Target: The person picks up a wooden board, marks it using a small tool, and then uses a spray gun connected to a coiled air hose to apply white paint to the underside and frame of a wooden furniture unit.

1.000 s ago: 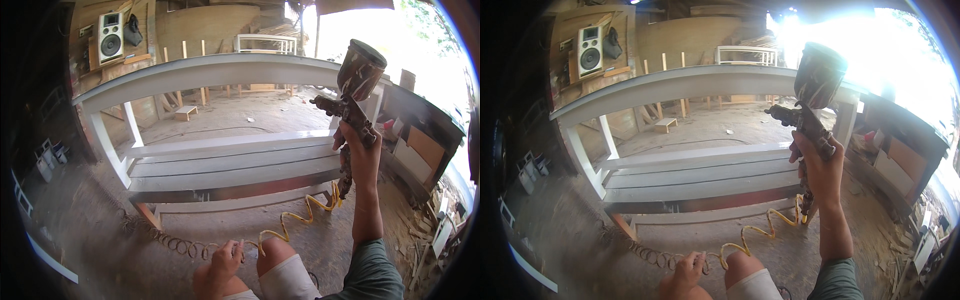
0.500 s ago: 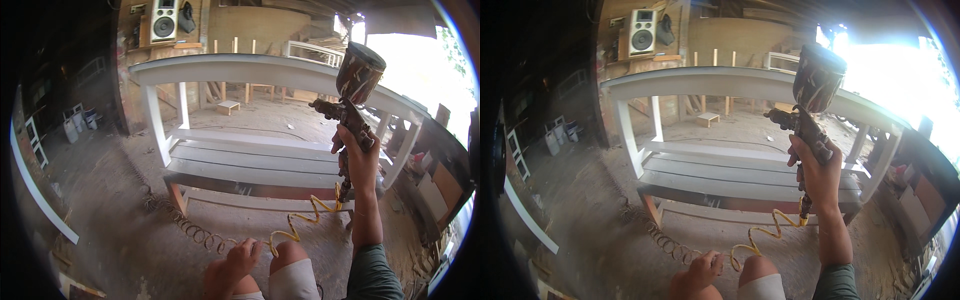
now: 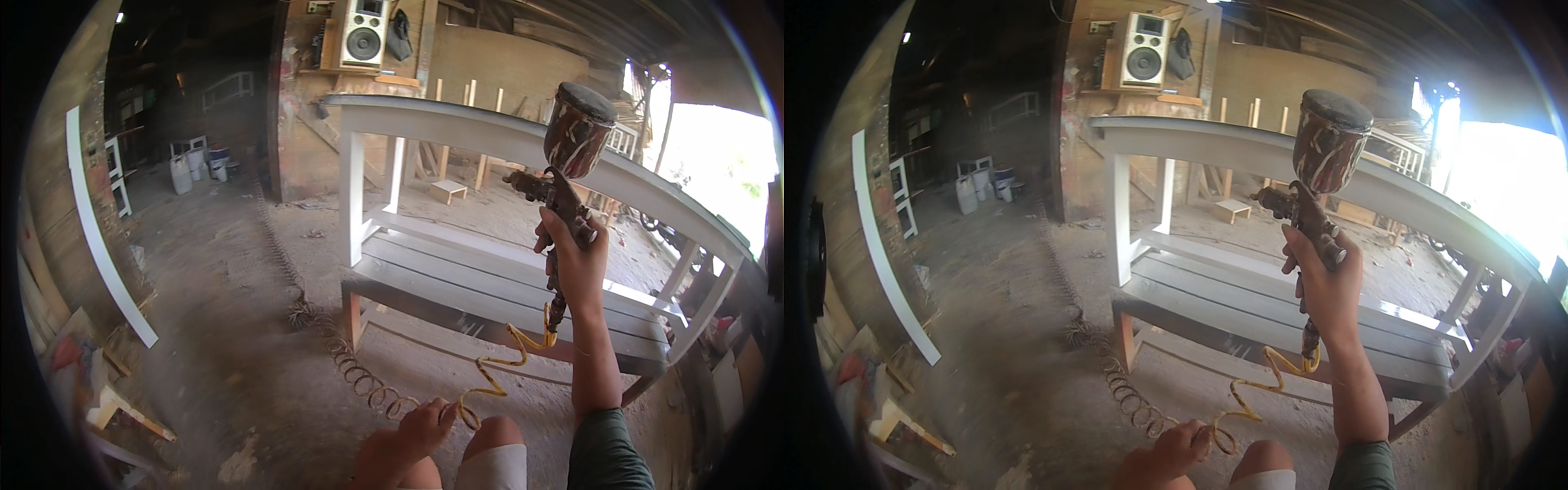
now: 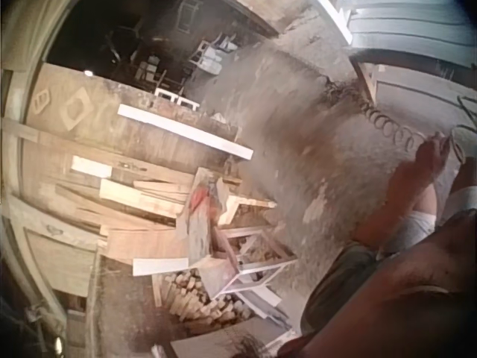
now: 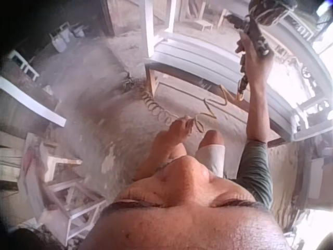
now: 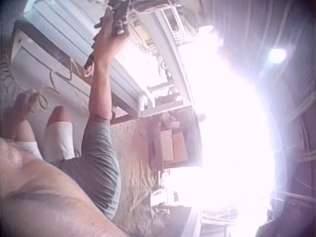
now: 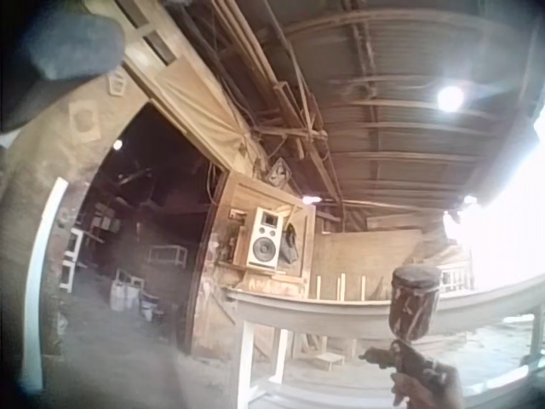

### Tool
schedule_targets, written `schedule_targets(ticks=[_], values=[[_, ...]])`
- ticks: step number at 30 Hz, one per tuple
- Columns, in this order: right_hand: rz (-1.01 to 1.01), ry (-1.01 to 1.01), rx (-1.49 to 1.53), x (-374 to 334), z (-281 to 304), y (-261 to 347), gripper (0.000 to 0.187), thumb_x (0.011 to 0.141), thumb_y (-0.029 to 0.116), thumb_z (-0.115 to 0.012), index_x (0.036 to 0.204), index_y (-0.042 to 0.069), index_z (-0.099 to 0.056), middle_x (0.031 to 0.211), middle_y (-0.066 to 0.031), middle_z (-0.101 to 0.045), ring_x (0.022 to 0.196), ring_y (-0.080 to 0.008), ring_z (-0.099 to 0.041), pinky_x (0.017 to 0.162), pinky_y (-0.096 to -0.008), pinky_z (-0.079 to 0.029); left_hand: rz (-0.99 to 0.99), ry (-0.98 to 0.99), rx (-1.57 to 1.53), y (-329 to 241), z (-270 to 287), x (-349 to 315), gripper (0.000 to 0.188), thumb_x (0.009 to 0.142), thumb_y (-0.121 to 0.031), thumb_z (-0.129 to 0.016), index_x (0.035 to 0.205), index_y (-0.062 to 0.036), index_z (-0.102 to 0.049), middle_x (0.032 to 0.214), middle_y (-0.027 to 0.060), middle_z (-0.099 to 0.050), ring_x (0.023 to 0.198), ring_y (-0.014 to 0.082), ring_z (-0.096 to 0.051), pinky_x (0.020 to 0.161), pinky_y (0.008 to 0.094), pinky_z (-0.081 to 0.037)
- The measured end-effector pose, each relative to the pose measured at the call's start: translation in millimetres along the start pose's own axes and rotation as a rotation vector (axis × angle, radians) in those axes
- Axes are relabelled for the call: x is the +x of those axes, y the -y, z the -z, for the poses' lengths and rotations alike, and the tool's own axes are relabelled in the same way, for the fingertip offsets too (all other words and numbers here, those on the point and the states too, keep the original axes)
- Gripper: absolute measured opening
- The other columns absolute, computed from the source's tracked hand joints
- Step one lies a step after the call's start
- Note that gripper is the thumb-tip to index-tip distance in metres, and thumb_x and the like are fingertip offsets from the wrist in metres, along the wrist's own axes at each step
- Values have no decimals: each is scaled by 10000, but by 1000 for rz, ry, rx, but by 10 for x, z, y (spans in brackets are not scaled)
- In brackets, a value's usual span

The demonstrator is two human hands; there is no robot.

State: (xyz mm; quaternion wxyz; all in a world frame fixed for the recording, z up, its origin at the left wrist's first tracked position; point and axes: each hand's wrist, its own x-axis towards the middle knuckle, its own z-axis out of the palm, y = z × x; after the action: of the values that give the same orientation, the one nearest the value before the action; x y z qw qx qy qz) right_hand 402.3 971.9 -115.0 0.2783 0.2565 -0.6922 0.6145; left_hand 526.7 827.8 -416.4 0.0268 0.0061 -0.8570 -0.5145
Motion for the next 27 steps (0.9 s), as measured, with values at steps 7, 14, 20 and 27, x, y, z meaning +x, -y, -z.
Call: schedule_targets(ticks=[7, 14, 20, 27], values=[[17, 66, 20, 107, -541, -3, 251, 944, 222, -724, 988, -19, -668, 735, -57, -666, 517, -68, -561, 400, -222, -391, -9, -52, 42, 46, 172, -51, 414, 1018, -448, -501, 1089, -58, -622, 968, 214, -698, 959, 424, -673, 853, 514, -515], [55, 121, 62, 178, -1116, -25, 282, 935, 244, -730, 947, -32, -673, 674, -55, -644, 471, -60, -507, 396, -246, -374, -22, -145, 61, 115, 282, -112, 380, 1015, -424, -514, 1009, -56, -609, 860, 209, -689, 870, 429, -677, 799, 508, -523], [85, 175, 100, 244, -1514, -3, 302, 927, 258, -738, 952, -36, -679, 631, -49, -628, 450, -68, -498, 397, -258, -370, 39, -128, 30, 13, 432, -153, 452, 1030, -453, -498, 954, -22, -607, 813, 239, -668, 828, 448, -668, 743, 502, -515], [120, 230, 71, 299, -1848, -84, 300, 925, 215, -735, 1044, -58, -701, 638, -60, -636, 546, -105, -603, 520, -284, -460, 65, -146, 31, 49, 457, -199, 497, 1038, -510, -443, 932, -60, -623, 707, 94, -682, 730, 315, -709, 705, 442, -541]])
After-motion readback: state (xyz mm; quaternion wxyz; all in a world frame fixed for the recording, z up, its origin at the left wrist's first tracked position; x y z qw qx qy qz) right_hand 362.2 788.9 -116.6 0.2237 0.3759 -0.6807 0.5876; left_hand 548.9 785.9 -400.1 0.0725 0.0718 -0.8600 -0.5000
